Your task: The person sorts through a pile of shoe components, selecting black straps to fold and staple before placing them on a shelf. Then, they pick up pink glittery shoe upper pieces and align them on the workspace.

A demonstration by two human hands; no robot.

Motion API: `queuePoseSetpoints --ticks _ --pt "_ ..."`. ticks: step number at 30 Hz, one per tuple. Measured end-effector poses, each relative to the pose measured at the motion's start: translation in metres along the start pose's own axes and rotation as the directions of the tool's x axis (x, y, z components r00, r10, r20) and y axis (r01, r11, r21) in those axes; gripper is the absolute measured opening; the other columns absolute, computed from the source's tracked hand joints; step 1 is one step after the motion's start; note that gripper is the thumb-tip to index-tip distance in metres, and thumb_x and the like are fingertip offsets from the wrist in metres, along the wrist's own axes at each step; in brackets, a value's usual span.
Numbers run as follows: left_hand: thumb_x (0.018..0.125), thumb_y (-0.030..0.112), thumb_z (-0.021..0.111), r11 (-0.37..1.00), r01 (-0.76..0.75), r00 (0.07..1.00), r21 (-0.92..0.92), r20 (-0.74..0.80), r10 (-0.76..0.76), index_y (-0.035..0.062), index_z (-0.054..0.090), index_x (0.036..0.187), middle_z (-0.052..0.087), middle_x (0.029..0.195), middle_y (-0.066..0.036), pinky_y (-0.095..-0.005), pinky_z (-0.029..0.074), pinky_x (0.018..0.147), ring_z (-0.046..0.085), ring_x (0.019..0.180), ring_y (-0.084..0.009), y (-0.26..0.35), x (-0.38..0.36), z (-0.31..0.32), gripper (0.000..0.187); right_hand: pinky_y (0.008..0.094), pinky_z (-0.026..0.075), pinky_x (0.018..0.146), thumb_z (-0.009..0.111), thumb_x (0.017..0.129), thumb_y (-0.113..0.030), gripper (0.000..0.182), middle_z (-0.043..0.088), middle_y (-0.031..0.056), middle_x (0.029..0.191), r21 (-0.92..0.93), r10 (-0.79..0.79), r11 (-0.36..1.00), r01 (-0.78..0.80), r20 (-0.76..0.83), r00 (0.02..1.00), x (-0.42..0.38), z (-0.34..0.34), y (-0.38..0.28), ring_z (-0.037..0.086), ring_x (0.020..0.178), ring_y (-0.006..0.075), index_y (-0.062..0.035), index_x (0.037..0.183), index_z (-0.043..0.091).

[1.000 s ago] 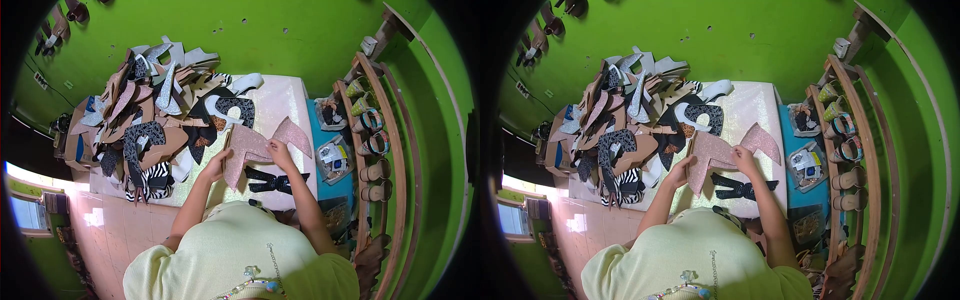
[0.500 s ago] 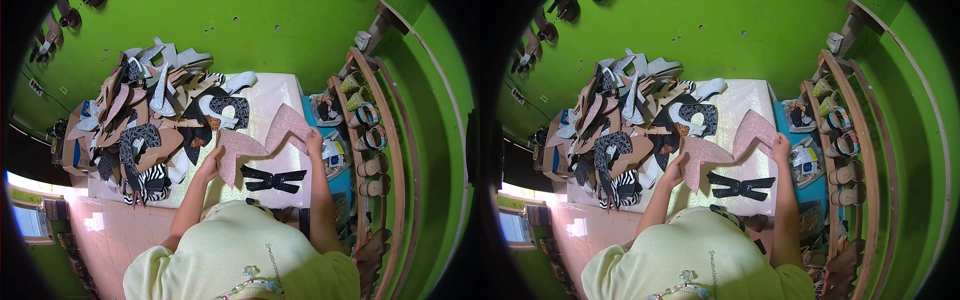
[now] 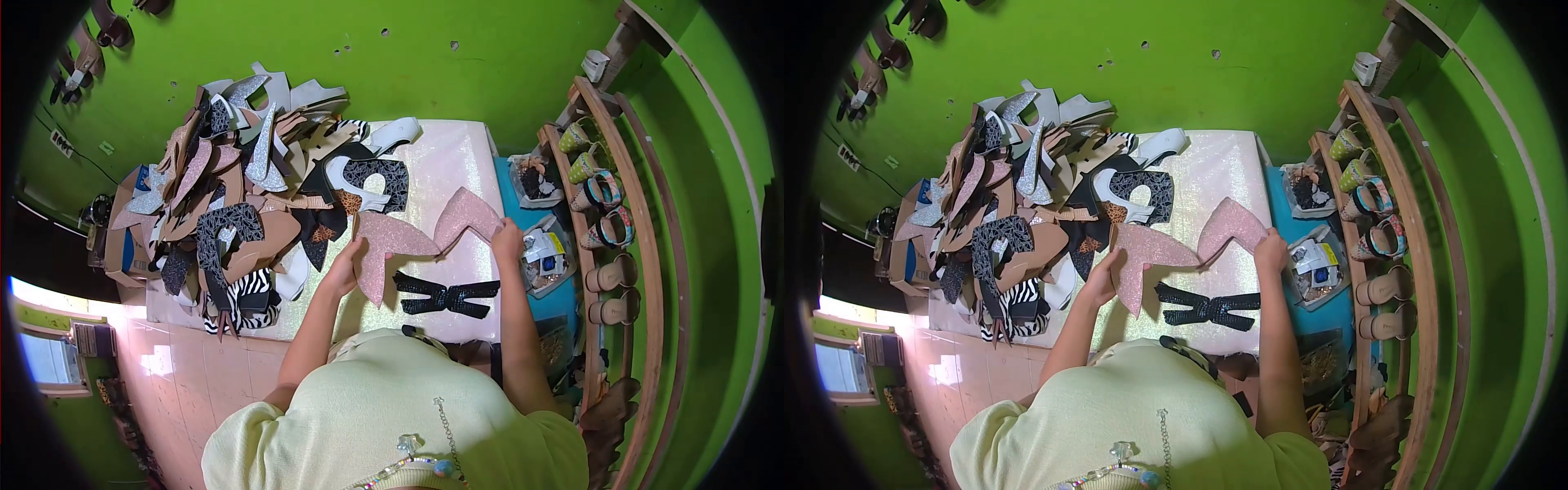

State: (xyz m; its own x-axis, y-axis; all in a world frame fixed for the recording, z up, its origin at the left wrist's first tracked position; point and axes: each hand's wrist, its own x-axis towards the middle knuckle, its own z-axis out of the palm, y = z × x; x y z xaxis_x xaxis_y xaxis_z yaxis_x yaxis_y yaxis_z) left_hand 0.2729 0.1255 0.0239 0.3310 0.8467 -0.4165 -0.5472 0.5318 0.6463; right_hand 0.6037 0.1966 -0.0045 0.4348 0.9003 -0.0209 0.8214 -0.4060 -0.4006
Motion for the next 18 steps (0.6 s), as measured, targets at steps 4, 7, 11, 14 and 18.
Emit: queuePoseSetpoints --ticks 4,7,11,14,18 --pt "0.094 0.028 0.033 1.0 0.021 0.999 -0.015 0.033 -0.02 -0.0011 0.028 0.129 0.051 0.117 -0.019 -0.0381 0.048 0.085 0.055 0.105 -0.0264 0.001 0.001 0.005 0.046 0.043 0.047 0.074 0.056 0.076 -0.012 0.021 0.06 0.0209 0.092 -0.003 -0.018 1.0 0.017 -0.037 0.999 -0.002 0.011 0.007 0.058 0.088 0.037 -0.0041 0.095 0.06" --pt "0.093 0.03 0.036 0.999 0.012 0.998 0.049 0.062 -0.015 -0.0015 0.027 0.13 0.046 0.122 -0.021 -0.04 0.043 0.092 0.051 0.11 -0.0309 0.002 0.004 0.009 0.049 0.0412 0.047 0.073 0.059 0.075 -0.015 0.022 0.057 0.0182 0.092 -0.125 -0.07 0.991 0.054 -0.13 0.989 -0.01 0.011 0.006 0.057 0.086 0.0354 -0.0039 0.094 0.06" --pt "0.093 0.027 0.036 0.993 0.027 0.996 0.116 0.083 -0.037 -0.0038 0.03 0.126 0.047 0.121 -0.021 -0.0387 0.043 0.09 0.053 0.107 -0.0288 0.0 0.019 0.012 0.046 0.0351 0.046 0.073 0.062 0.076 -0.02 0.026 0.056 0.0152 0.092 0.182 -0.277 0.929 0.322 -0.238 0.931 -0.015 0.002 -0.002 0.057 0.083 0.0282 -0.0027 0.095 0.06" --pt "0.093 0.027 0.038 0.973 0.025 0.993 0.228 0.108 -0.051 -0.004 0.034 0.123 0.049 0.118 -0.017 -0.0363 0.044 0.088 0.055 0.102 -0.0249 -0.003 0.034 0.027 0.043 0.0282 0.044 0.077 0.061 0.08 -0.02 0.026 0.061 0.0132 0.092 0.734 -0.283 0.675 0.069 0.173 0.943 -0.012 0.001 -0.01 0.057 0.086 0.0186 -0.0002 0.097 0.061" --pt "0.093 0.025 0.039 0.946 0.063 0.983 0.317 0.146 -0.114 -0.0042 0.038 0.119 0.052 0.11 -0.013 -0.0345 0.044 0.084 0.055 0.094 -0.0201 -0.024 0.065 0.052 0.039 0.0271 0.043 0.079 0.059 0.081 -0.021 0.03 0.063 0.0109 0.092 0.697 -0.49 0.717 0.02 0.483 0.726 -0.021 0.007 -0.012 0.058 0.088 0.0163 -0.0009 0.104 0.059"
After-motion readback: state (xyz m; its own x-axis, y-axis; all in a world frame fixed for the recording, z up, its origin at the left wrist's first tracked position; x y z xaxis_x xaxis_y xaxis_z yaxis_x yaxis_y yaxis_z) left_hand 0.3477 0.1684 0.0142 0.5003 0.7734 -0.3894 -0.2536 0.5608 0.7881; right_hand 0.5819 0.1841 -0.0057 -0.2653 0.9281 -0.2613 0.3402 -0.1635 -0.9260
